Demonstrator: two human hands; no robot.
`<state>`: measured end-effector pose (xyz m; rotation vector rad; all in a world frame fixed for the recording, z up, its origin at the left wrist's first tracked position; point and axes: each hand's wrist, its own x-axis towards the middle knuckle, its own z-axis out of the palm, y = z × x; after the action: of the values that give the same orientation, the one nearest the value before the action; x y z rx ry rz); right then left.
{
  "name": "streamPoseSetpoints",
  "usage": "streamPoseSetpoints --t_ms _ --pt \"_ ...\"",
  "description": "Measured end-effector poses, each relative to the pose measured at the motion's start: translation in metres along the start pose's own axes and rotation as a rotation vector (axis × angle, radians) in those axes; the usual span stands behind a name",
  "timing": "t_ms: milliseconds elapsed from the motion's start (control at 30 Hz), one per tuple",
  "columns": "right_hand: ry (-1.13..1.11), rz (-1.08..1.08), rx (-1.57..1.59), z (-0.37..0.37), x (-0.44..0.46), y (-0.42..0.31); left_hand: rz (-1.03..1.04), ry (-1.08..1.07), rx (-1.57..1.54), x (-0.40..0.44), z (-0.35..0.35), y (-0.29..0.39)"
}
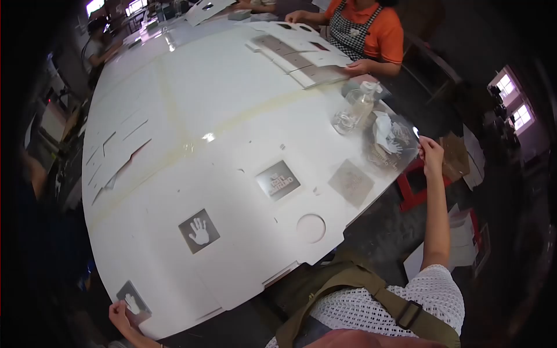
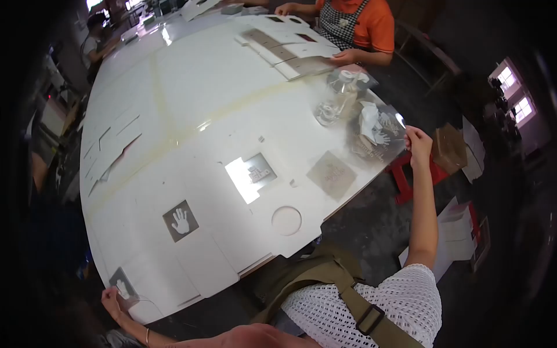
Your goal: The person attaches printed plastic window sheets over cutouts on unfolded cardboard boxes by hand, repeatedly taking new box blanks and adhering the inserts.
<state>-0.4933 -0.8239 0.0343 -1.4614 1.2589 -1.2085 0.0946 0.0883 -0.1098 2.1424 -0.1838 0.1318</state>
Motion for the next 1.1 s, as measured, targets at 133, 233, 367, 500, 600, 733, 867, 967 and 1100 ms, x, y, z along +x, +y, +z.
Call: streamPoseSetpoints --t_ms 133,233,367,500,600,733,867,967,1100 --pt "-0.009 -0.007 0.034 0.002 0.023 0.021 -0.019 0.035 0.148 0.017 -0.008 -0.023" --pt "0.048 -0.01 0.098 -0.003 0.053 0.037 -0.017 0.101 0.28 0.002 0.002 0.004" --pt "0.255 -0.19 -0.459 -0.015 0.075 0.057 0.087 0.321 0.353 -0.013 0.024 0.051" --pt "0.411 -0.61 -0.975 -0.017 0.053 0.048 0.064 0.342 0.283 -0.007 0.023 0.037" --pt "0.189 -0.547 -0.749 -0.018 0.035 0.038 -0.009 0.306 0.215 -0.003 0.024 0.038" --pt "0.049 -0.62 -0.631 0.003 -0.009 0.009 0.039 0.271 0.207 -0.005 0.025 0.043" --pt "-0.167 -0.754 -0.592 0.04 -0.05 -0.015 0.082 0.412 0.686 -0.031 0.047 0.094" --pt "-0.708 -0.198 -0.12 0.085 -0.086 -0.045 -0.058 0.415 0.939 -0.047 0.059 0.125" --pt "-1.103 -0.107 -0.04 0.147 -0.136 -0.081 0.049 0.458 0.568 -0.059 0.059 0.169"
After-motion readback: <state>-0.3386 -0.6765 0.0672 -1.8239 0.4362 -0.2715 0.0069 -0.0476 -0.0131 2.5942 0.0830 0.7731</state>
